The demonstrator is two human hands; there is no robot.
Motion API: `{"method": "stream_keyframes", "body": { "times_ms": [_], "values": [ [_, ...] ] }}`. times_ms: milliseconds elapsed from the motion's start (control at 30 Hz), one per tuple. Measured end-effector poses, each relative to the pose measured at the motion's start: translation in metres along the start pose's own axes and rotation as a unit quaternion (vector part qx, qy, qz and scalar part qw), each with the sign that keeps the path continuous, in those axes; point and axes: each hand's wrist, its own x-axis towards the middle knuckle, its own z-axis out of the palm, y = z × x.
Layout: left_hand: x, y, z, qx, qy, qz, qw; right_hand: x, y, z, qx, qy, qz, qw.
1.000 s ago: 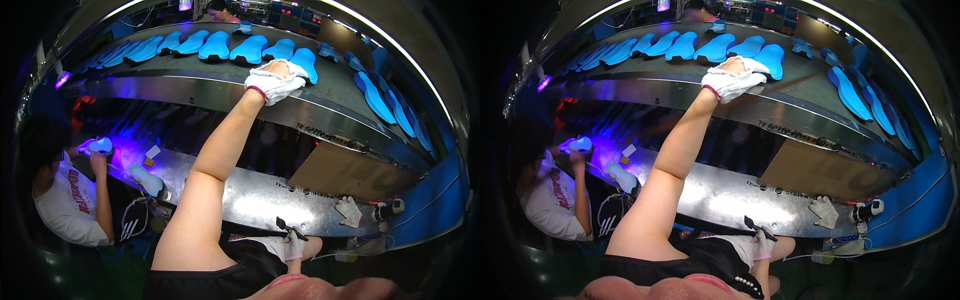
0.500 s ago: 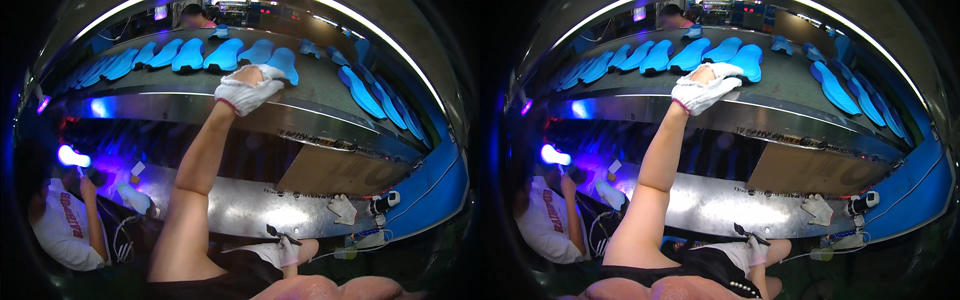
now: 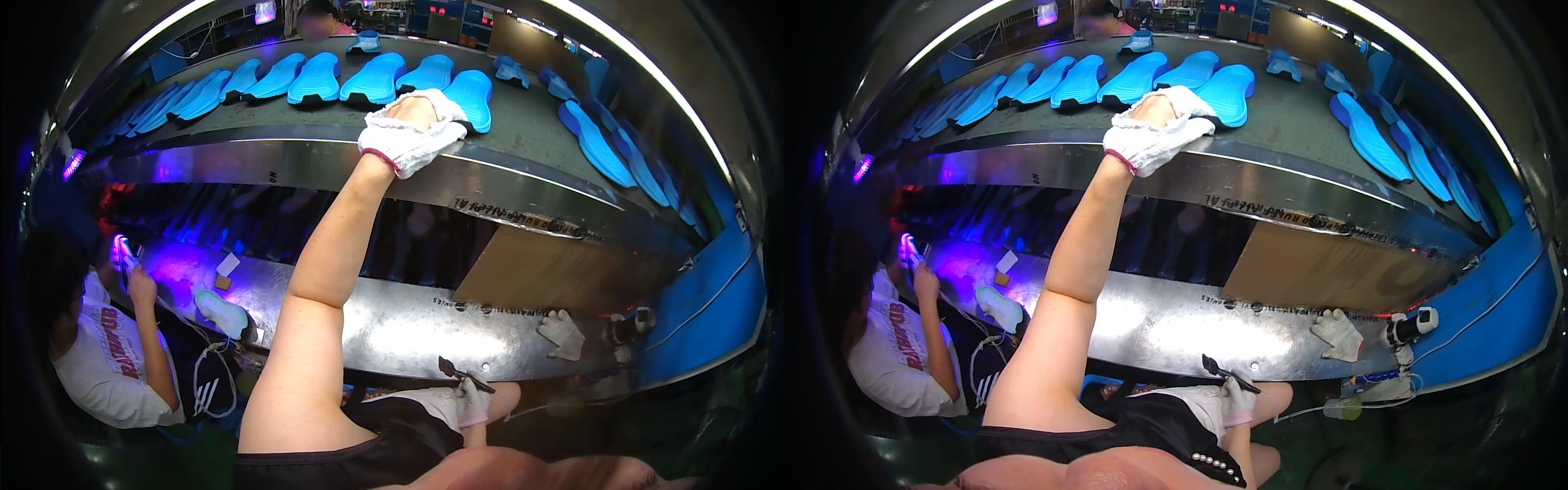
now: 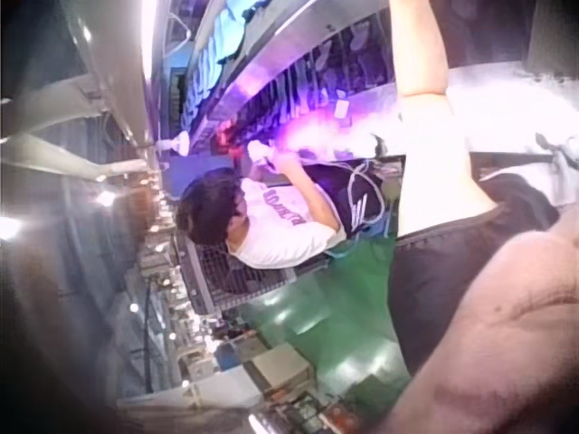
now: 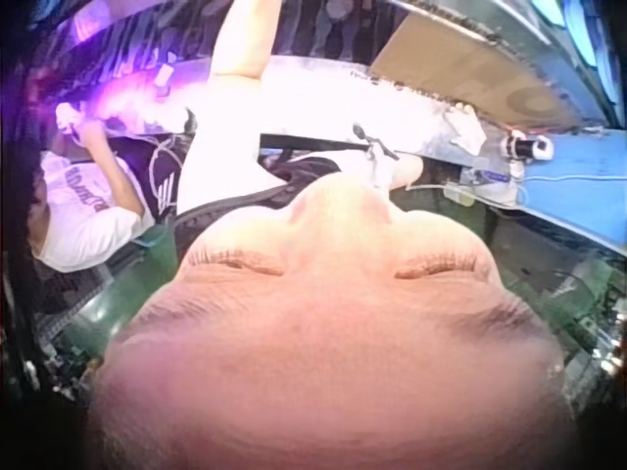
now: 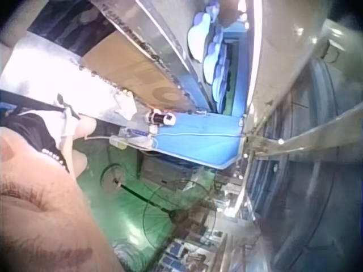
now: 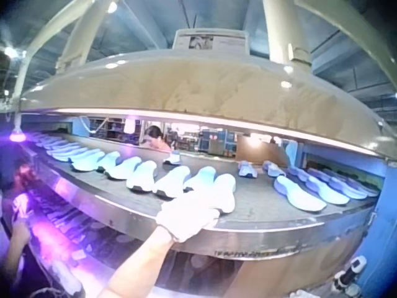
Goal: The person cleans blue shoe soles one at a time by hand using a cleaning brush and a white cloth, then places each cleaned sole onto a conveyor belt.
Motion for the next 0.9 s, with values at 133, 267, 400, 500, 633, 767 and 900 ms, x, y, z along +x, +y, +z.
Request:
{"method": "stream_keyframes", "body": {
  "times_ms": [133, 267, 400, 500, 633, 767, 900],
  "values": [
    [-0.008, 0.007, -0.006, -0.042, 0.036, 0.099, 0.994, -0.005, -0.003, 0.0, -0.037, -0.005, -0.012, 0.999],
    [-0.024, 0.017, -0.011, -0.096, 0.059, 0.183, 0.977, 0.002, -0.001, 0.0, -0.018, 0.004, -0.038, 0.999],
    [-0.092, 0.056, 0.01, -0.22, 0.103, 0.237, 0.941, -0.016, -0.032, 0.003, 0.022, 0.058, -0.095, 0.994],
    [-0.16, 0.068, 0.029, -0.263, 0.032, 0.312, 0.912, -0.026, -0.058, -0.018, 0.02, 0.122, -0.152, 0.981],
    [-0.263, 0.071, 0.109, -0.358, 0.008, 0.352, 0.865, -0.046, -0.096, -0.003, 0.035, 0.123, -0.202, 0.971],
    [-0.351, 0.049, 0.163, -0.351, -0.14, 0.198, 0.904, -0.049, -0.1, 0.013, 0.03, 0.116, -0.214, 0.97],
    [-0.358, 0.037, 0.163, -0.453, -0.186, -0.177, 0.854, -0.055, -0.101, 0.028, 0.061, 0.136, -0.201, 0.968]
  ]
}}
